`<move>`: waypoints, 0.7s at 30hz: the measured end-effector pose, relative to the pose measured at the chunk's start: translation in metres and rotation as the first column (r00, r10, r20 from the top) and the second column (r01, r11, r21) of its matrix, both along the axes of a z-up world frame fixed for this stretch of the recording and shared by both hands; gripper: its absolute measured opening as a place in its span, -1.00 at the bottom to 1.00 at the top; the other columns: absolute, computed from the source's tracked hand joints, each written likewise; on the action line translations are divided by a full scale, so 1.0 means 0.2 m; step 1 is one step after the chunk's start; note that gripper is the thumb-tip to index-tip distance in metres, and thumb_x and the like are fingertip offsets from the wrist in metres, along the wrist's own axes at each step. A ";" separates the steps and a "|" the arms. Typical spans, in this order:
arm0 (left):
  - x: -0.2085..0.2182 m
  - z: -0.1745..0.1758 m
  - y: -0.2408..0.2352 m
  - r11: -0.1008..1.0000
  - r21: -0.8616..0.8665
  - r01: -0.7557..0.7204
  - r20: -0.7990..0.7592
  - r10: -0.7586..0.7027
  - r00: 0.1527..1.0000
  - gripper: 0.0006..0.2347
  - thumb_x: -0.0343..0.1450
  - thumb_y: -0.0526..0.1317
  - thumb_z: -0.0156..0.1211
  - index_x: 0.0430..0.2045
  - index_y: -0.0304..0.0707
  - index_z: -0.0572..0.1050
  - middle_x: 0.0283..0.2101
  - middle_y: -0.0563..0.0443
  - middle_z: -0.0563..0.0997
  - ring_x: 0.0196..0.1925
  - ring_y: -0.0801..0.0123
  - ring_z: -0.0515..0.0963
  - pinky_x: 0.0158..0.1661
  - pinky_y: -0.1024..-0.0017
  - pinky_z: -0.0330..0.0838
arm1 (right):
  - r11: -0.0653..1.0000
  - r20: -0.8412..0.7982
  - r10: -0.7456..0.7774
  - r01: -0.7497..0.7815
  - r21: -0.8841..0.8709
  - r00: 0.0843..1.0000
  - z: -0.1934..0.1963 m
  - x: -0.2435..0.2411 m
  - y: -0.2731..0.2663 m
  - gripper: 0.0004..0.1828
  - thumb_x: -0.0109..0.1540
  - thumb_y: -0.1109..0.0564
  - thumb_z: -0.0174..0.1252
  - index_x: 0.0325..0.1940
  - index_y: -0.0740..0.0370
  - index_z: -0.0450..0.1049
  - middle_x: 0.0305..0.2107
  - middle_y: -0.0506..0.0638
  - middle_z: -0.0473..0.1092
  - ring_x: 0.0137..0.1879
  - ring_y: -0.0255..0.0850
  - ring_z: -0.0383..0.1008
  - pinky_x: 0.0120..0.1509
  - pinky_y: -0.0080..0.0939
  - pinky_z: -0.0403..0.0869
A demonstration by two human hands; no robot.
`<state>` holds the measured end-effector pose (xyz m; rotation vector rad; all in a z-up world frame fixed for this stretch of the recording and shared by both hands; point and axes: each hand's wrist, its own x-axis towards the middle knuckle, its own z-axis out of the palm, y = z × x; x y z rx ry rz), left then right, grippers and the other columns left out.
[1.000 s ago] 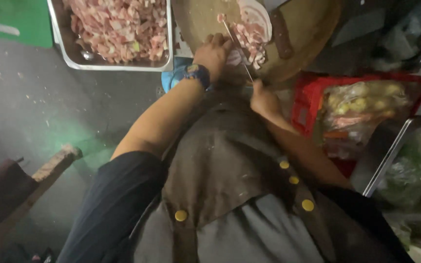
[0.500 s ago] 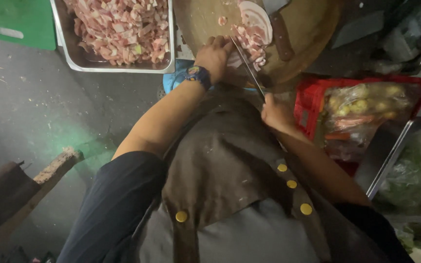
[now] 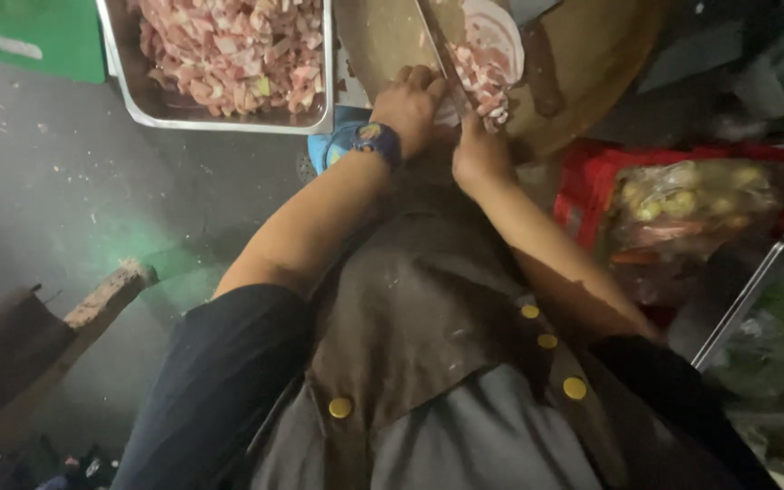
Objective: The person uses a knife to slice pieces of raw meat on a wooden cutting board. They repeatedly cut the meat into smaller strips and transfer the chopped pieces into a metal tray. The person also uses a cleaver to scrape the cutting board clean.
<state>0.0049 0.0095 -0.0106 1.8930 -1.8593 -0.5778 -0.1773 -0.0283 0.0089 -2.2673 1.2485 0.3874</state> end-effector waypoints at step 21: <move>0.01 -0.08 0.03 0.996 0.077 0.033 0.131 -0.043 0.990 -0.57 0.34 -0.23 0.14 0.16 -0.12 0.41 0.06 -0.19 0.50 0.05 -0.16 0.45 -0.16 -0.09 0.48 | 0.844 -0.534 -0.304 0.483 0.234 0.789 0.40 -0.30 0.28 -0.36 0.38 -0.35 -0.58 0.35 -0.24 0.25 0.22 0.20 0.39 0.37 0.27 0.31 0.42 0.25 0.17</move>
